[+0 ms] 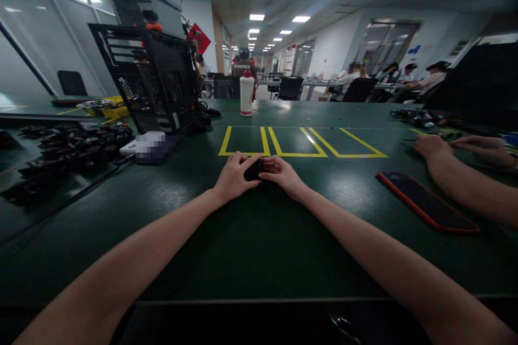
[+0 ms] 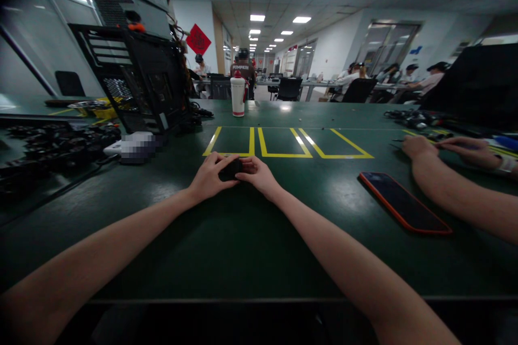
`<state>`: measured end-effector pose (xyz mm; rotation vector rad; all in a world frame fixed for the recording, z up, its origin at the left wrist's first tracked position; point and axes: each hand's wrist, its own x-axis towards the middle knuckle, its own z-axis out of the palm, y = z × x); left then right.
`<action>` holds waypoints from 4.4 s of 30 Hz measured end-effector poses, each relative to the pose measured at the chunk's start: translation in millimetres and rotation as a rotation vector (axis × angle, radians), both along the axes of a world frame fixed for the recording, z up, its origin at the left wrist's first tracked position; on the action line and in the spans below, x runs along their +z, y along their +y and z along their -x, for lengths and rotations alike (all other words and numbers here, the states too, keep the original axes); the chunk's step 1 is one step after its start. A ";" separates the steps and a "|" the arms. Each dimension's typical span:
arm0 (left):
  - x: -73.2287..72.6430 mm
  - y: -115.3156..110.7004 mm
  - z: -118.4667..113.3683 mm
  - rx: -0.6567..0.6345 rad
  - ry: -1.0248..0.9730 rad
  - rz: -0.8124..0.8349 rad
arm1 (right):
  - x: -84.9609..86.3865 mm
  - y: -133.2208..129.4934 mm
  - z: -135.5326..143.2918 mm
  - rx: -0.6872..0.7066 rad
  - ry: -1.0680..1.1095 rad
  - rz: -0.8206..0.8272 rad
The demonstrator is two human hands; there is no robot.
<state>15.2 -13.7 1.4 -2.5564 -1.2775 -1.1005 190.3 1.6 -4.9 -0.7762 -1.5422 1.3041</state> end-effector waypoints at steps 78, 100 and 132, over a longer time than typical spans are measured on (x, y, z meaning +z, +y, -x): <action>3.9 -1.1 -2.1 -0.057 0.122 -0.032 | 0.0 -3.3 6.1 -0.134 -0.053 -0.108; 4.2 -1.2 -3.5 -0.053 0.103 -0.032 | 4.5 -1.5 6.5 -0.168 -0.062 -0.070; 2.7 -1.0 -4.0 -0.030 0.116 -0.038 | 4.8 -4.7 6.9 -0.124 -0.066 -0.100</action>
